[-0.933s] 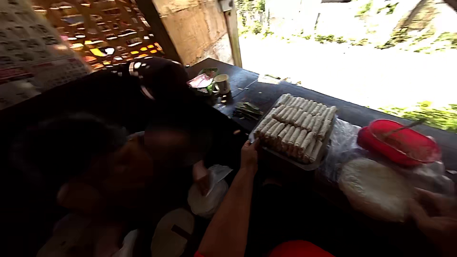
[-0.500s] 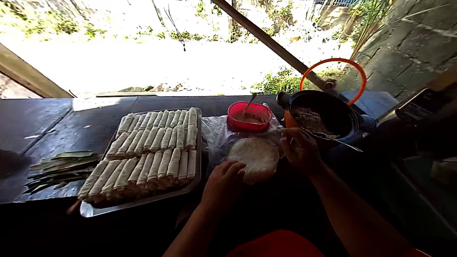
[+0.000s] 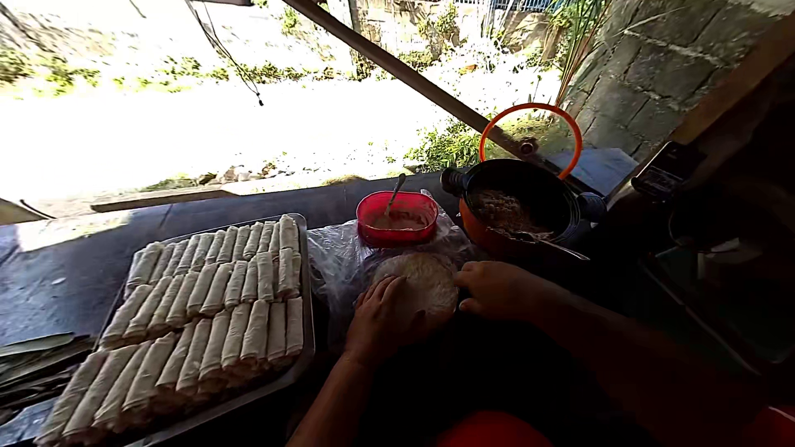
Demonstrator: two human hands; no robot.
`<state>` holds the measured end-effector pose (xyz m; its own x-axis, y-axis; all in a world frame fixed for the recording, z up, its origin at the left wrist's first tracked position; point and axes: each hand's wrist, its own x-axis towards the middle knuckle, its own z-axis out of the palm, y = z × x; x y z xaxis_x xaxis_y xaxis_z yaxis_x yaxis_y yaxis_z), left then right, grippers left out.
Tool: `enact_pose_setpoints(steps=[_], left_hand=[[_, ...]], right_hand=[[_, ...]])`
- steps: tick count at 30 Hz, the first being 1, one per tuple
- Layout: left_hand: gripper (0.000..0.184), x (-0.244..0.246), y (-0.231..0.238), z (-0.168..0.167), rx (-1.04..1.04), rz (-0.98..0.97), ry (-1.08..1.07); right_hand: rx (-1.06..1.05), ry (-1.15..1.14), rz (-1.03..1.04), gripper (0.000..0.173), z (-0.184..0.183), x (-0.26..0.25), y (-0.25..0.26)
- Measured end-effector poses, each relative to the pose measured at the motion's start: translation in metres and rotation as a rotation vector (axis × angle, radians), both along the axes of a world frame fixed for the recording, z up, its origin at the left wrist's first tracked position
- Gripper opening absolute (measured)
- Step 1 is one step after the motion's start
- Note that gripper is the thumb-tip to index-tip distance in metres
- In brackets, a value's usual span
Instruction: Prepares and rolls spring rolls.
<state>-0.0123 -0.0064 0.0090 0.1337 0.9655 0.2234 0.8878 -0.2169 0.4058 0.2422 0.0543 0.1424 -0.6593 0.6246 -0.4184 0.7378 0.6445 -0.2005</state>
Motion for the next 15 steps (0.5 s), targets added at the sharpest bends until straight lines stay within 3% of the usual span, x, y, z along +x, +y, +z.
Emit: enact_pose_setpoints(steps=[5,11,15], left_hand=[[0.083,0.000,-0.003,0.006,-0.033,-0.030,-0.022],[0.078,-0.004,0.000,0.002,-0.034,-0.045,-0.184],[0.071,-0.002,0.000,0.007,-0.045,-0.022,-0.216]], right_hand=[[0.166,0.157,0.104,0.063,-0.054,-0.013,0.004],[0.232,0.357,0.162,0.057,-0.094,0.002,0.023],[0.330,0.634,0.159,0.060,-0.124,0.012,0.030]])
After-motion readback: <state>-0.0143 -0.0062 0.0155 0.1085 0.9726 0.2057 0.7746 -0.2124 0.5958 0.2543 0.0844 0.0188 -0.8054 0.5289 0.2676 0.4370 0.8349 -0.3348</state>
